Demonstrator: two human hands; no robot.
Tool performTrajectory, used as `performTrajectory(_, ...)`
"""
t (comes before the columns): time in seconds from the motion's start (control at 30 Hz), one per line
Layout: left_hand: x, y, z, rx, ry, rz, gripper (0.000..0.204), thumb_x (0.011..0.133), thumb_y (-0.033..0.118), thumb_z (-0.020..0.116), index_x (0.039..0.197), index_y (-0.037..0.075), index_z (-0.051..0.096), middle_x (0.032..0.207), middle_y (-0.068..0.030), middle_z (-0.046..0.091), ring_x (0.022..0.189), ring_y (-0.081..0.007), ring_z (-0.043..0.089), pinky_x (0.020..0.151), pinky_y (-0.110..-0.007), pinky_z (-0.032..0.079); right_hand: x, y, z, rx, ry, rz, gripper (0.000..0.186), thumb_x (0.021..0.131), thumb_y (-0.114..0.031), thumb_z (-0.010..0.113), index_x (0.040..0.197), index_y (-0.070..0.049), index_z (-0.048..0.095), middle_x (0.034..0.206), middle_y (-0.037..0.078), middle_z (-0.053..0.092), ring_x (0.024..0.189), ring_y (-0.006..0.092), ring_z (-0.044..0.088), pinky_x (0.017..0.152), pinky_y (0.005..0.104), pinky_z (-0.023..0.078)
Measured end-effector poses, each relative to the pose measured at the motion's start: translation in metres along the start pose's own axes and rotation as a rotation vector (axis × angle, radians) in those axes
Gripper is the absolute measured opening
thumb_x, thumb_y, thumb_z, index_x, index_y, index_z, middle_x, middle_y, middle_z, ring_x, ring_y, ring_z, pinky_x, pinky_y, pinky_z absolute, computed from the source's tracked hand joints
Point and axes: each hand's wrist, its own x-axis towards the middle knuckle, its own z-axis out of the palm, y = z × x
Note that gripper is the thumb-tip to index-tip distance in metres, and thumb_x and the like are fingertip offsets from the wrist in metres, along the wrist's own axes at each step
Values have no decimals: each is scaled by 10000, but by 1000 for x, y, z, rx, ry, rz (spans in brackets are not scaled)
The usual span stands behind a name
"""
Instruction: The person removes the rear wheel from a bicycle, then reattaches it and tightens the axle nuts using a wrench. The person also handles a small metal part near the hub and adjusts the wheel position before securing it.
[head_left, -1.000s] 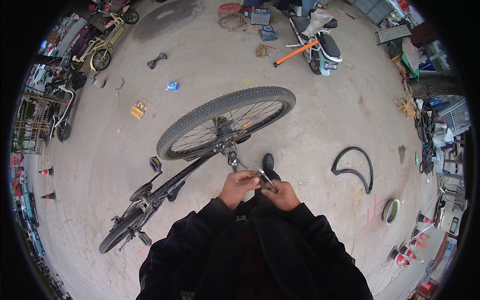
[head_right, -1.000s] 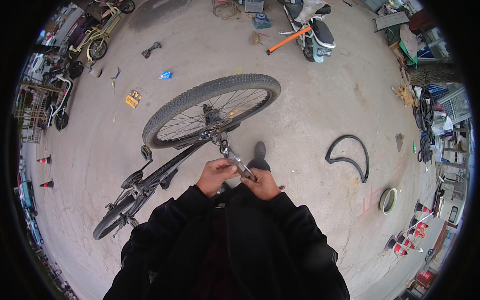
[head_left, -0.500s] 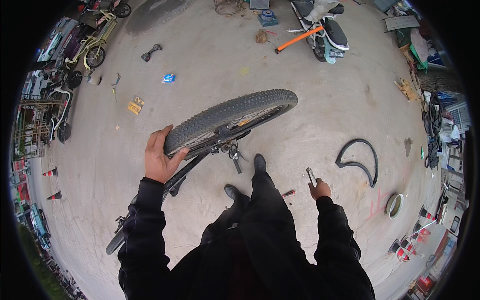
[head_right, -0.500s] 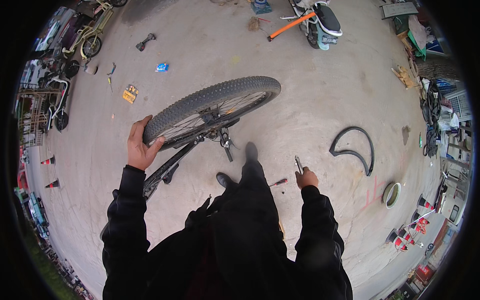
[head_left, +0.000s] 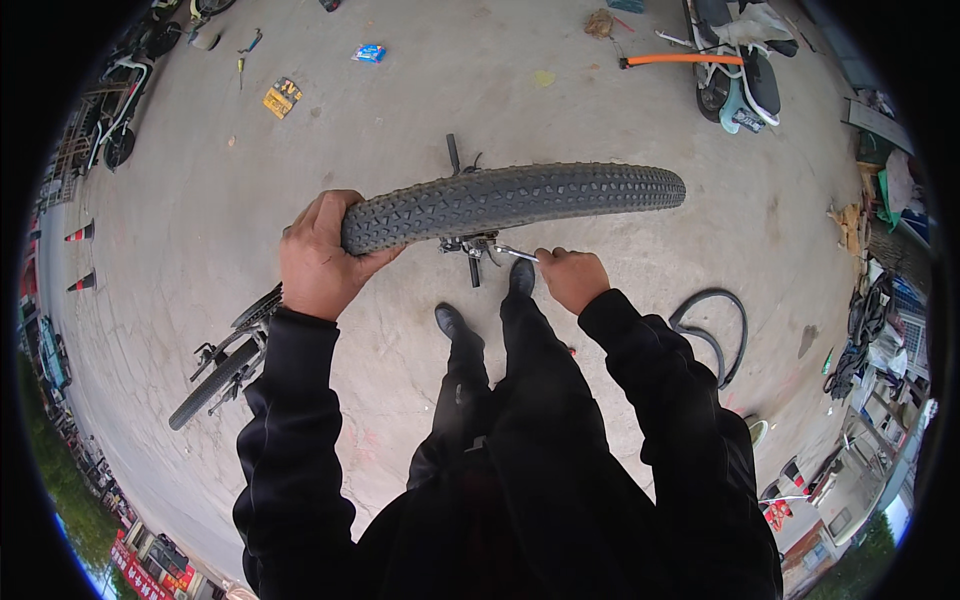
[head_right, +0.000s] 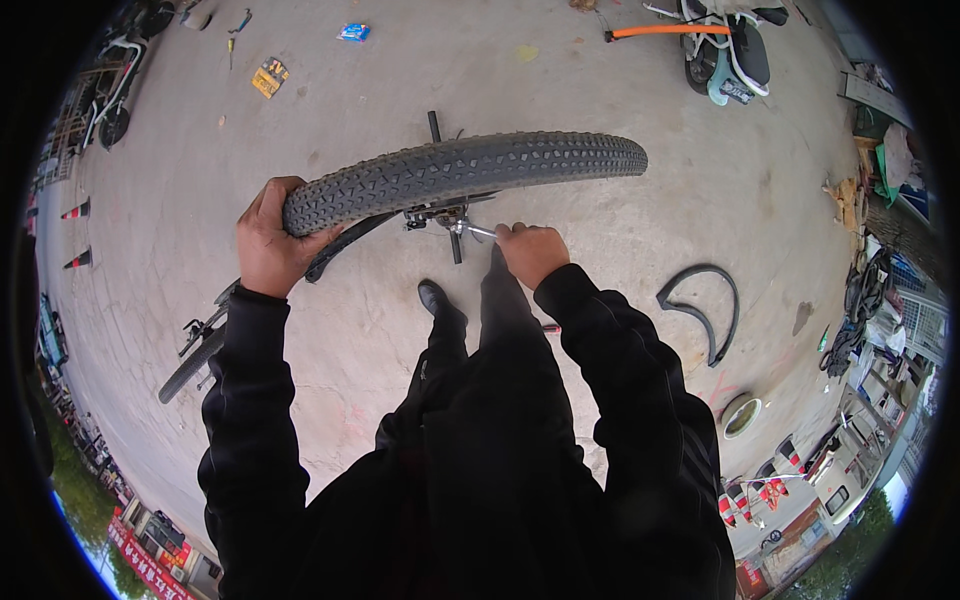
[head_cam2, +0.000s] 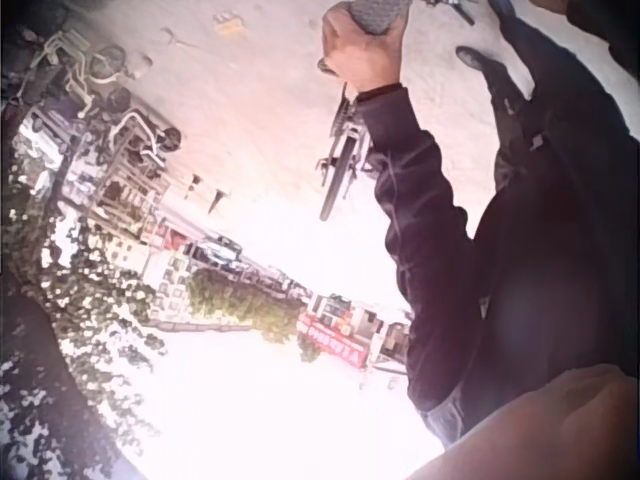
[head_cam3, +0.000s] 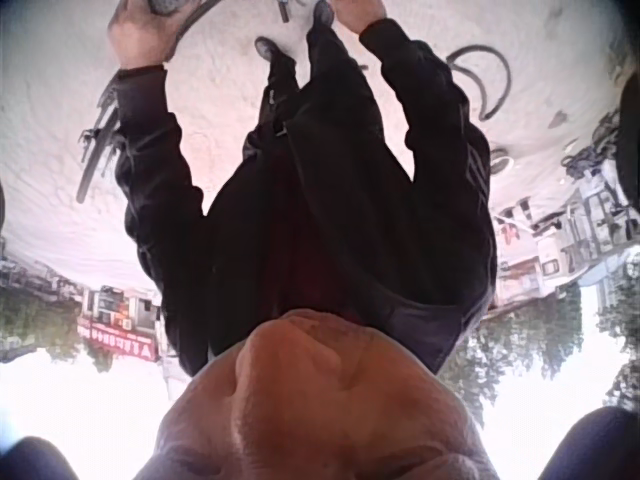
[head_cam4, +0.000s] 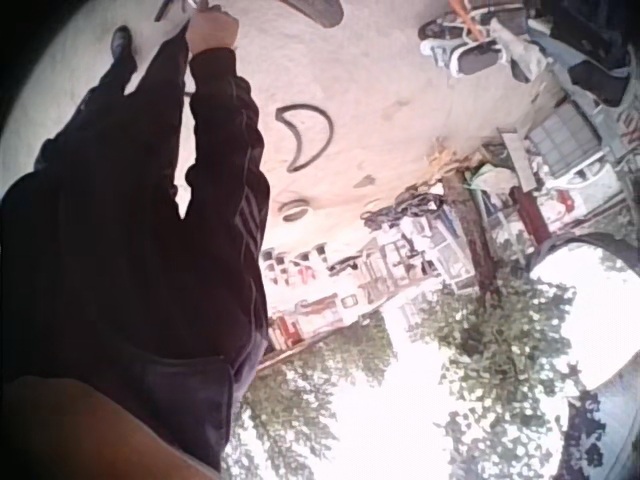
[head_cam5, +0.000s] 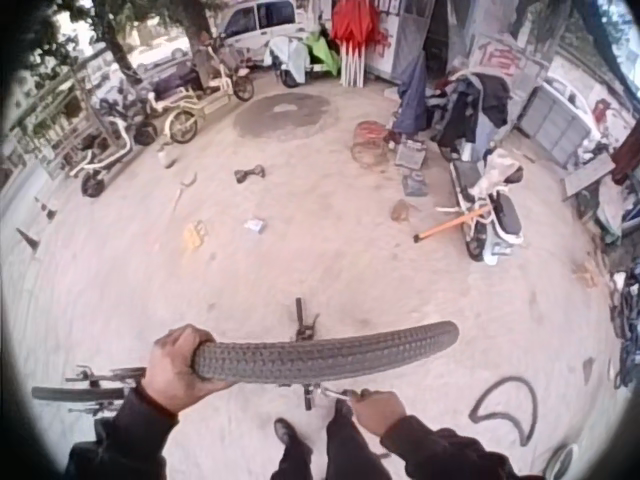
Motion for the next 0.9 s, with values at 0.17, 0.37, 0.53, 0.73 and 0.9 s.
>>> performTrajectory(0.17,3,2,2,12,54,46,540,662,343,948,1009,72,635,866,-98,680,753,-312,694,659,-399,560,18,-4,-10,-132,-43,-76,150,982,-214,598,1007,-74,648,772,94,667,669,301,704,582,426,549)
performTrajectory(0.37,3,2,1,18,43,28,534,656,341,945,999,74,635,861,-85,674,756,-298,691,668,-390,560,24,-24,-17,-231,-51,-70,142,905,-148,605,987,-45,660,788,102,685,683,283,722,596,401,566)
performTrajectory(0.53,3,1,2,23,42,24,531,657,353,942,989,76,634,857,-74,670,776,-286,692,676,-390,562,32,-43,-28,-241,-52,-36,141,861,-134,612,942,-33,668,801,113,698,681,275,726,591,382,570)
performTrajectory(0.73,3,-2,1,26,30,37,538,674,340,947,1007,60,631,860,-98,672,756,-291,697,678,-375,572,35,-30,-22,-241,-91,-54,145,899,-143,596,976,-39,663,802,114,697,694,296,722,609,405,567)
performTrajectory(0.9,2,-7,-2,10,9,27,543,669,300,954,1022,48,627,863,-115,672,757,-300,699,686,-370,576,19,30,8,-143,-146,5,133,967,-183,576,1025,-84,644,779,130,676,702,347,696,616,469,548)
